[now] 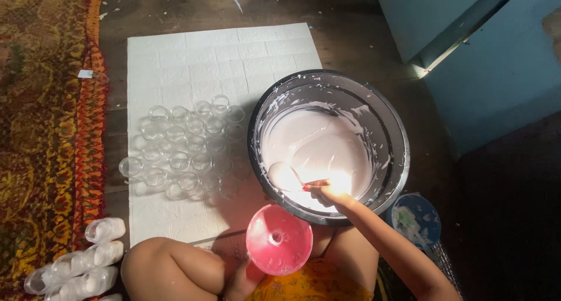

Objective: Filling small plastic jars with white cream by scooping it from a large bucket and pouring it, sometimes using a funnel.

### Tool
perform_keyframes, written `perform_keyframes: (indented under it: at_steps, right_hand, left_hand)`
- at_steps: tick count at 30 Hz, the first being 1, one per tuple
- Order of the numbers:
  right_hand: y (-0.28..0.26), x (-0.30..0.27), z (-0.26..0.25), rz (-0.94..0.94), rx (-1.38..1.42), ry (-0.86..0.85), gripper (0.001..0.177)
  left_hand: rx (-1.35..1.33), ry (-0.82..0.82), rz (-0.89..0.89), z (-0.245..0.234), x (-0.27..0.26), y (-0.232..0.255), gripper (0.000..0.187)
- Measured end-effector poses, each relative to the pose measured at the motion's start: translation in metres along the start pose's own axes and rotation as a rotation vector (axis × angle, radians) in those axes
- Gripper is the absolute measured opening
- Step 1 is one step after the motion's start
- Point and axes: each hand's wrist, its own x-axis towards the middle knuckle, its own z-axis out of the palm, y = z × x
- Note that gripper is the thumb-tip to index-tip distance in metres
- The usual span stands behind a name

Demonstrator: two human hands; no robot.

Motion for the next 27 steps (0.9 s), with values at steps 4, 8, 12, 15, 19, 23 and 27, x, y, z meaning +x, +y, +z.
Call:
perform_keyframes:
  at_steps: [4, 8, 12, 15, 19, 23, 27]
  right_hand:
    - [0.003, -0.004, -0.009, -0.051, 0.036, -0.072, 0.029]
    - [0.001, -0.021, -0.020, -0.093, 0.076, -0.054, 0.026]
    - [-0.024, -0.088, -0.012, -0.122, 0.001, -0.026, 0.030]
    - [-0.025, -0.124, -0.002, -0.152, -0.120, -0.031, 0.036]
    - [-0.010, -0.163, 0.023, -0.221, -0.388, -0.024, 0.036]
    - [0.031, -0.176, 0.046, -0.359, -0.556, 0.012, 0.035]
    - [0.058, -0.188, 0.069, -0.413, -0.982, 0.229, 0.036]
  left_hand:
    - [-0.002, -0.008, 0.004, 0.086, 0.062, 0.071, 0.074]
    - [0.081, -0.093, 0.094, 0.129, 0.045, 0.080, 0.075]
    - [0.161, -0.199, 0.240, 0.190, 0.020, 0.086, 0.078]
    - [0.251, -0.241, 0.391, 0.204, 0.011, 0.085, 0.088]
    - [0.382, -0.128, 0.542, 0.199, 0.003, 0.074, 0.098]
    - [0.748, -0.021, 0.623, 0.219, -0.014, 0.069, 0.131]
    - [1.349, 0.069, 0.820, 0.229, -0.020, 0.075, 0.142]
